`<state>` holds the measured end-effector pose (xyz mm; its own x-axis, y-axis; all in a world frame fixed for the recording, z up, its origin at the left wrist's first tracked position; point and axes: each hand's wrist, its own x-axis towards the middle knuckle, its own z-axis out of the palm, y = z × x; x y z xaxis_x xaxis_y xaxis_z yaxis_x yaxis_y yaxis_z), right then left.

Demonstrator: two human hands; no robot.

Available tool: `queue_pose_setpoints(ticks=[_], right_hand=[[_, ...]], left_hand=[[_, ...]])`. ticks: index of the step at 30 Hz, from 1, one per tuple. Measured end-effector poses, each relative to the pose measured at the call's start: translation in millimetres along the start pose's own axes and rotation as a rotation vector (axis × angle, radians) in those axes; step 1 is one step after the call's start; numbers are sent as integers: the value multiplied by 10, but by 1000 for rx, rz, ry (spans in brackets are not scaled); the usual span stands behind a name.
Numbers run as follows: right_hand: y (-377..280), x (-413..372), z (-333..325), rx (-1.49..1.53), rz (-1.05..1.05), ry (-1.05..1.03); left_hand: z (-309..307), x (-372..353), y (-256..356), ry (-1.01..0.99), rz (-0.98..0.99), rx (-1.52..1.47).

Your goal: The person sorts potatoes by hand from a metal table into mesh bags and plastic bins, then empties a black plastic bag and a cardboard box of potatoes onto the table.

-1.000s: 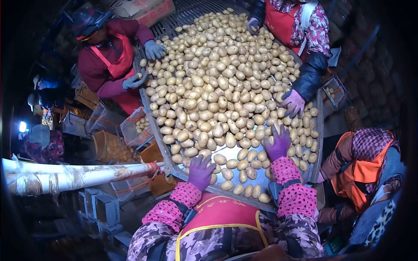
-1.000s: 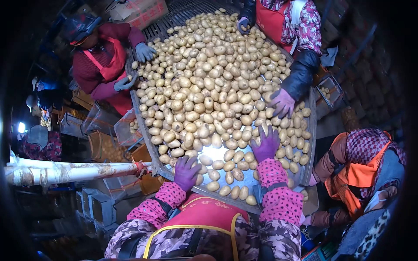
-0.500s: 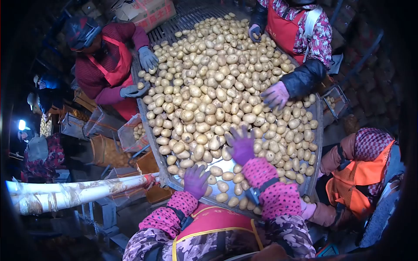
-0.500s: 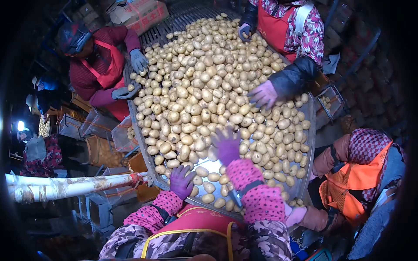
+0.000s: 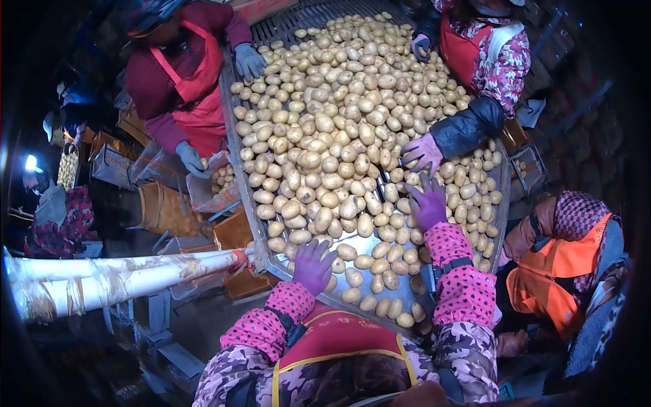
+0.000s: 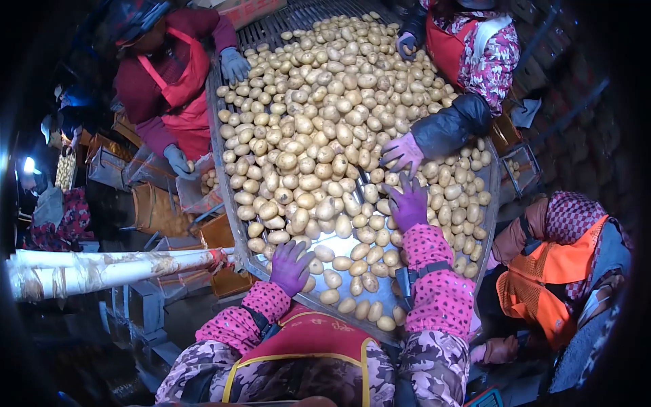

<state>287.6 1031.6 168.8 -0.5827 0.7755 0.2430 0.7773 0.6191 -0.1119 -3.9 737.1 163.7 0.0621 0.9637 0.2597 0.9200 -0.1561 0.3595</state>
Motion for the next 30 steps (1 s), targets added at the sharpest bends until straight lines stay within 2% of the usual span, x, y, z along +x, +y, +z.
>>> queue_pose_setpoints(ticks=[3,6,7,8,10,13,16,18,20,21,27,29,30], right_hand=[[-12,12,-60,6,11,-13],[-273,-102,-114,-78,44,221],[-520,-124,-212,89,128,235],[-565,-203,-61,200,64,158],[-830,-365,23,422,120,-158],[-1156,-285,-86,185,103,-259],[-1129,-220,273,161,183,-155],[-1112,-281,462,168,261,-251],[-996,-427,967,198,290,-334],[-1021,-445,816,296,328,-404],[-1061,-260,488,285,342,-313],[-1045,-277,362,397,355,-239],[-1113,-317,200,486,369,-154]], left_hand=[[38,-40,-24,12,-10,-19],[69,-87,-49,23,-26,-28],[75,-82,-49,21,-30,-34],[88,-85,-49,31,-31,-28],[95,-85,-42,41,-24,-16],[79,-69,-49,35,-16,-15],[103,-75,-40,35,-21,-13],[58,-84,5,12,-30,-24],[38,5,-18,21,-23,-13],[55,-2,-8,26,-23,-4],[46,-44,18,-7,-11,17],[-30,-26,69,-33,-18,57],[-128,10,131,22,-50,-79]])
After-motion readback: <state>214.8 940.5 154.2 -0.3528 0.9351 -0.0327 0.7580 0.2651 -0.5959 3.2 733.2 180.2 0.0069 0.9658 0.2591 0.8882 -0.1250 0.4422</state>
